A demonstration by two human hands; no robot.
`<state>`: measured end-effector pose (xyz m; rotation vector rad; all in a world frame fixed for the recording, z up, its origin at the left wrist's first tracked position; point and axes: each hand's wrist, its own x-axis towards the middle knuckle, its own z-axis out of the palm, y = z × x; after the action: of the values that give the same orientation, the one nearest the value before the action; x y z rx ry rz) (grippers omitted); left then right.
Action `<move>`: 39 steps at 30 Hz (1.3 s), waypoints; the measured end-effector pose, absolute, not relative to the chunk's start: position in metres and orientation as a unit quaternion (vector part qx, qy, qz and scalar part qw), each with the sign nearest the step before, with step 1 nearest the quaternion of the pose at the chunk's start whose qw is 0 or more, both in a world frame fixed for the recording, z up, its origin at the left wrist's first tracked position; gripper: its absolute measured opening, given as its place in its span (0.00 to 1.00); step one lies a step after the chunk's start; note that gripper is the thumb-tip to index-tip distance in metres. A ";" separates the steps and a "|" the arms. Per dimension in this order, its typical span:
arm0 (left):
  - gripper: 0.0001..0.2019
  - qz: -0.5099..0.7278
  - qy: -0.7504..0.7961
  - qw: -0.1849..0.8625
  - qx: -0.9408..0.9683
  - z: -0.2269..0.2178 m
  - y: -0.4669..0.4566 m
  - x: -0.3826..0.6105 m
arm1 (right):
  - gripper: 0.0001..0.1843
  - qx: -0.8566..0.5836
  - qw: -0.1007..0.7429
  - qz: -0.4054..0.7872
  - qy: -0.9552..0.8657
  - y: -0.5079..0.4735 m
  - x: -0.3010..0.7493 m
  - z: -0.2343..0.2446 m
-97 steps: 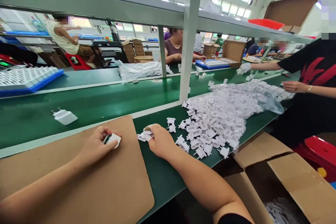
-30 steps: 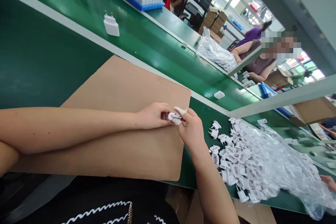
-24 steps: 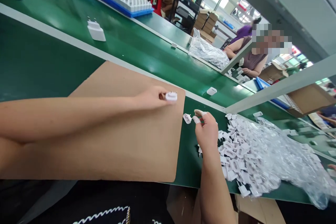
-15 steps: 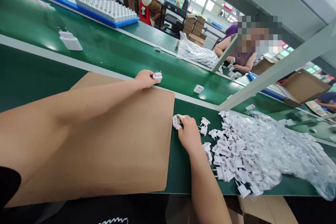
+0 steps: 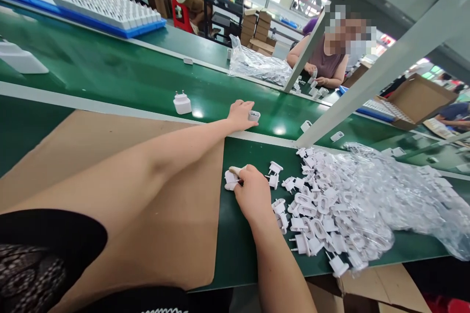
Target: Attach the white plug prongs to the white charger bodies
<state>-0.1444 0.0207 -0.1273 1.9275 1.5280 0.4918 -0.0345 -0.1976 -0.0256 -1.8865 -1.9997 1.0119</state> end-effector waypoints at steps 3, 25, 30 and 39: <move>0.17 0.172 0.581 0.360 0.710 -0.129 0.022 -0.143 | 0.20 -0.628 0.138 0.391 -0.659 -0.197 -0.035 -0.027; 0.09 0.313 0.464 0.552 0.619 -0.068 -0.192 -0.268 | 0.09 -0.570 0.301 0.343 -0.683 -0.195 -0.060 -0.012; 0.07 0.325 0.457 0.565 0.605 -0.068 -0.192 -0.270 | 0.12 -0.501 0.205 0.212 -0.814 -0.195 -0.073 -0.009; 0.05 0.320 0.449 0.554 0.624 -0.068 -0.191 -0.271 | 0.12 -0.467 0.158 0.168 -0.854 -0.185 -0.080 -0.018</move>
<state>-0.2709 -0.1912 -0.0679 1.4741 1.0613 0.7569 -0.0804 -0.1850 -0.0175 -1.3346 -2.4415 0.4803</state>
